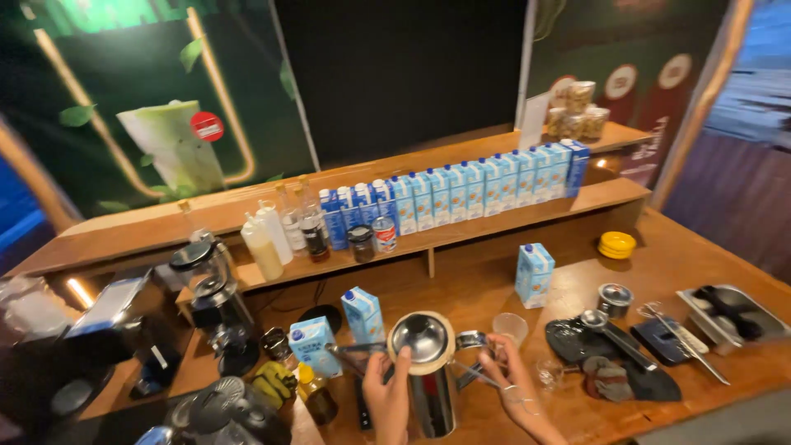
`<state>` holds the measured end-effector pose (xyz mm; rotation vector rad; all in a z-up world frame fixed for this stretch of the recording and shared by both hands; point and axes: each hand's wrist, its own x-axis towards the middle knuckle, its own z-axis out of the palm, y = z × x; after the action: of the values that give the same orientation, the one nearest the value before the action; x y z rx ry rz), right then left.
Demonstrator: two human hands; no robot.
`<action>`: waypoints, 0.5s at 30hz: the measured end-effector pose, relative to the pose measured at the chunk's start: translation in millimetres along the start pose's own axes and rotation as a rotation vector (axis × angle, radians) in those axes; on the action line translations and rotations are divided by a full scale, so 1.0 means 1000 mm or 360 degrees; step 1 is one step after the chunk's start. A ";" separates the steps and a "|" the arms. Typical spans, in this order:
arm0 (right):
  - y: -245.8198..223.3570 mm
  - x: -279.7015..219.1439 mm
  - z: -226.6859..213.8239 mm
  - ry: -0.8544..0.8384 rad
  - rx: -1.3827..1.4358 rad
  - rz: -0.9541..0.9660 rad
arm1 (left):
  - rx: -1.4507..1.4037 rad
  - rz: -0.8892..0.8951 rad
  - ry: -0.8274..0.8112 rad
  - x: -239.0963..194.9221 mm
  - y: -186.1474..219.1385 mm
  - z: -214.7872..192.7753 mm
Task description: Organizes various coffee shop supplies including milk cartons, jars, and equipment on the main counter and lower storage shelf.
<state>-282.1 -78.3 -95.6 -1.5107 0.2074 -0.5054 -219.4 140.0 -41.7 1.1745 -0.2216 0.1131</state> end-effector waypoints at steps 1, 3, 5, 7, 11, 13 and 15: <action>-0.013 -0.018 0.004 -0.0068 0.0097 0.0070 | 0.0040 0.0011 0.0053 -0.006 -0.013 -0.009; -0.002 -0.035 -0.003 -0.0068 0.0147 0.0059 | 0.0070 0.0031 0.0049 -0.012 -0.048 -0.024; 0.001 -0.053 -0.007 -0.0100 0.0206 0.0055 | 0.0114 0.0060 0.0076 -0.021 -0.065 -0.034; -0.003 -0.072 -0.012 -0.0173 0.0089 0.0110 | 0.0059 0.0035 0.0098 -0.036 -0.067 -0.039; -0.008 -0.098 -0.020 -0.0233 0.0145 0.0108 | 0.0059 0.0023 0.0109 -0.064 -0.066 -0.044; -0.017 -0.112 -0.023 -0.0212 0.0094 0.0114 | 0.0074 0.0063 0.0075 -0.081 -0.055 -0.042; -0.010 -0.120 -0.030 -0.0213 0.0092 0.0098 | 0.0088 0.0045 0.0066 -0.097 -0.047 -0.038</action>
<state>-403.1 -52.4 -109.3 -1.4713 0.1336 -0.3569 -299.8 160.1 -120.5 1.2232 -0.1993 0.1691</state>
